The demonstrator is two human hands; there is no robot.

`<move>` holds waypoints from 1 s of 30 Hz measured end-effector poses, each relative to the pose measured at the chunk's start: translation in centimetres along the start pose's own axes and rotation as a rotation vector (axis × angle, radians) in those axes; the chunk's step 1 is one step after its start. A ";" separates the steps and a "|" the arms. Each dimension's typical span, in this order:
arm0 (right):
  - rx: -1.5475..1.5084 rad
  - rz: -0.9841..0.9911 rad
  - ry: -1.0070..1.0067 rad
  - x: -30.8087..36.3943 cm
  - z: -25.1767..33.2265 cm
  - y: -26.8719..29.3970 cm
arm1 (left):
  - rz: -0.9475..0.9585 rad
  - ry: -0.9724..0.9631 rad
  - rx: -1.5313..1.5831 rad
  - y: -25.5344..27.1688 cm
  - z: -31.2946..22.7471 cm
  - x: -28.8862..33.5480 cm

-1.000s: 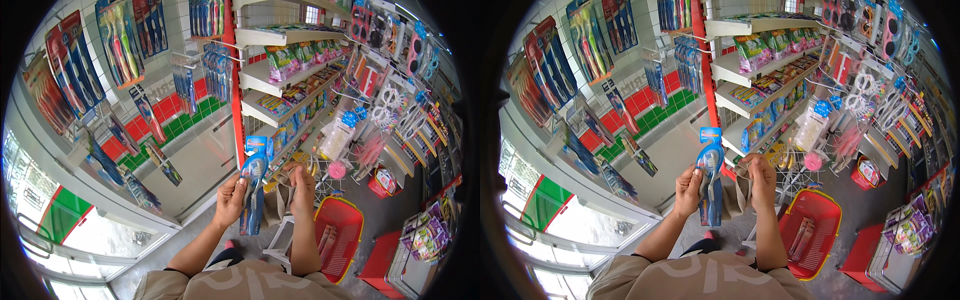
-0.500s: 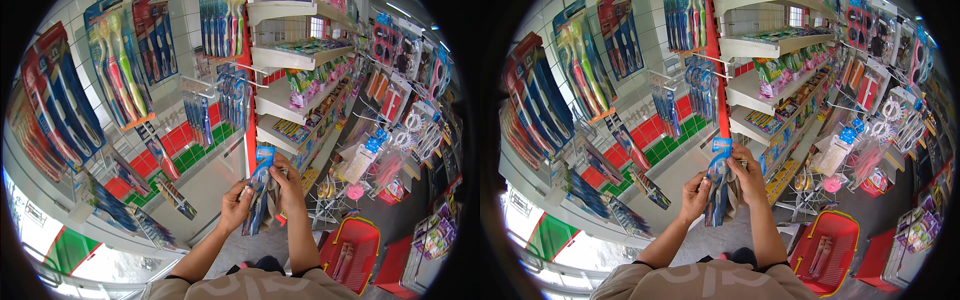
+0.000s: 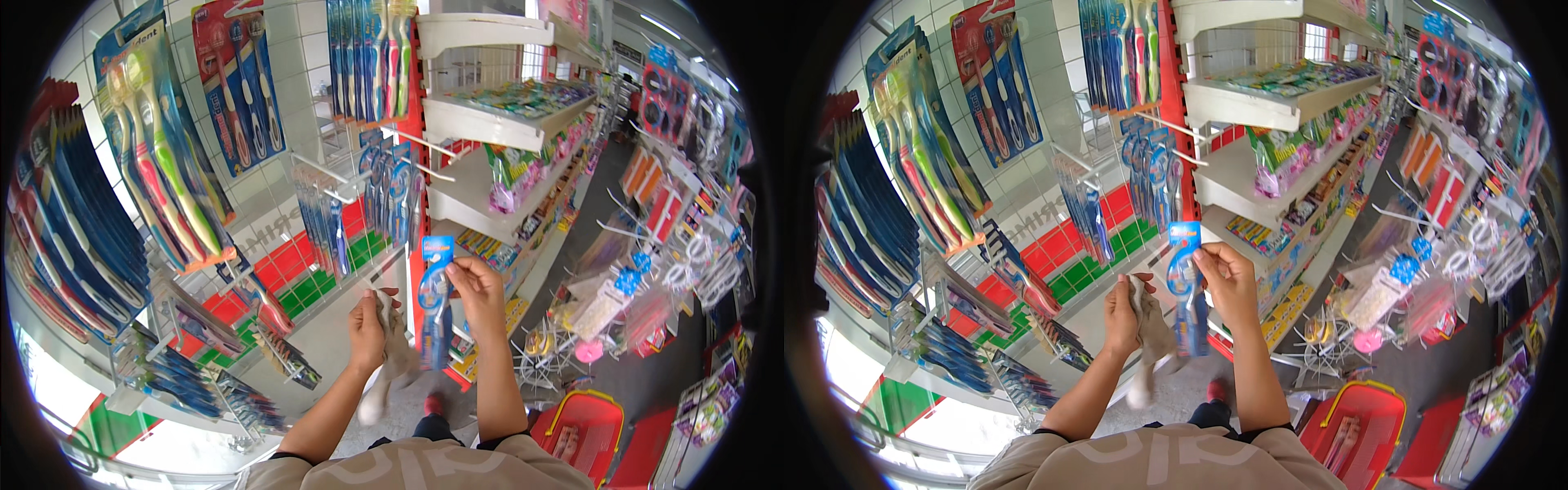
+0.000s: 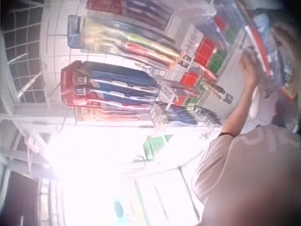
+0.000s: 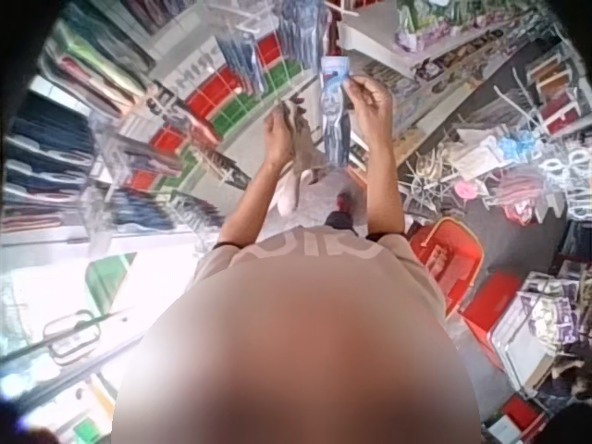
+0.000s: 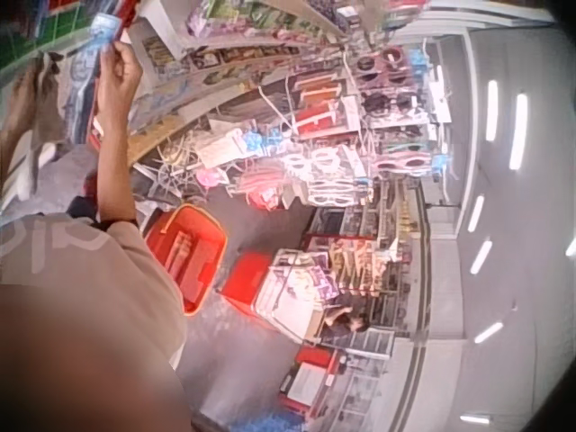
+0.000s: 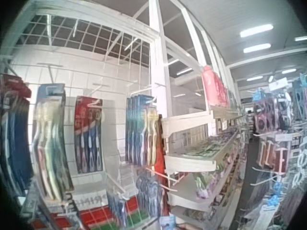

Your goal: The person wipes the packaging of toothbrushes and other items on a store shelf using a cloth. They handle multiple packages one at a time, wipe them, and return them to the shelf. The person also moves a shopping basket and a cardboard box on the floor.

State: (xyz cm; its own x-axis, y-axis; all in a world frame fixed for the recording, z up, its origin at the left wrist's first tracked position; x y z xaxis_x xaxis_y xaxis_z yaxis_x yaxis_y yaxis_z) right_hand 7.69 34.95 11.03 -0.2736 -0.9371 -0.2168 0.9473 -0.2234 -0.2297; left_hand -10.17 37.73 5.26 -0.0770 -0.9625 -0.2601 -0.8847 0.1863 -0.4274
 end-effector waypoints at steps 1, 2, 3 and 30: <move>0.008 0.015 -0.012 -0.7 -0.1 0.0 | -0.023 0.009 0.028 0.1 0.0 -0.9; 0.032 0.043 0.012 -1.4 0.0 -0.1 | -0.019 -0.022 0.077 -0.3 -0.2 -1.7; 0.047 0.065 0.007 -1.9 -0.1 -0.1 | -0.022 -0.041 0.143 -0.7 -0.3 -2.5; 0.146 0.191 0.114 -6.3 -0.1 1.5 | 0.227 -0.155 -0.495 -9.0 -4.2 -7.6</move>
State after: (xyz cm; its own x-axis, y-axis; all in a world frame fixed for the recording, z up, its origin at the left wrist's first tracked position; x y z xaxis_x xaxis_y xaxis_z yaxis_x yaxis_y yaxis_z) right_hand 10.82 40.49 11.98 -0.0970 -0.9316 -0.3503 0.9953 -0.0899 -0.0365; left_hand -3.56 42.49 14.74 -0.2554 -0.8619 -0.4381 -0.9667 0.2348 0.1015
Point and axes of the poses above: each hand's wrist, its own x-axis away from the middle knuckle, its own y-axis out of the back of the hand, z = x × y, the point moved 4 cm from there along -x, towards the middle knuckle, and after that the axes turned 9 degrees about -y, right-handed, at the moved point
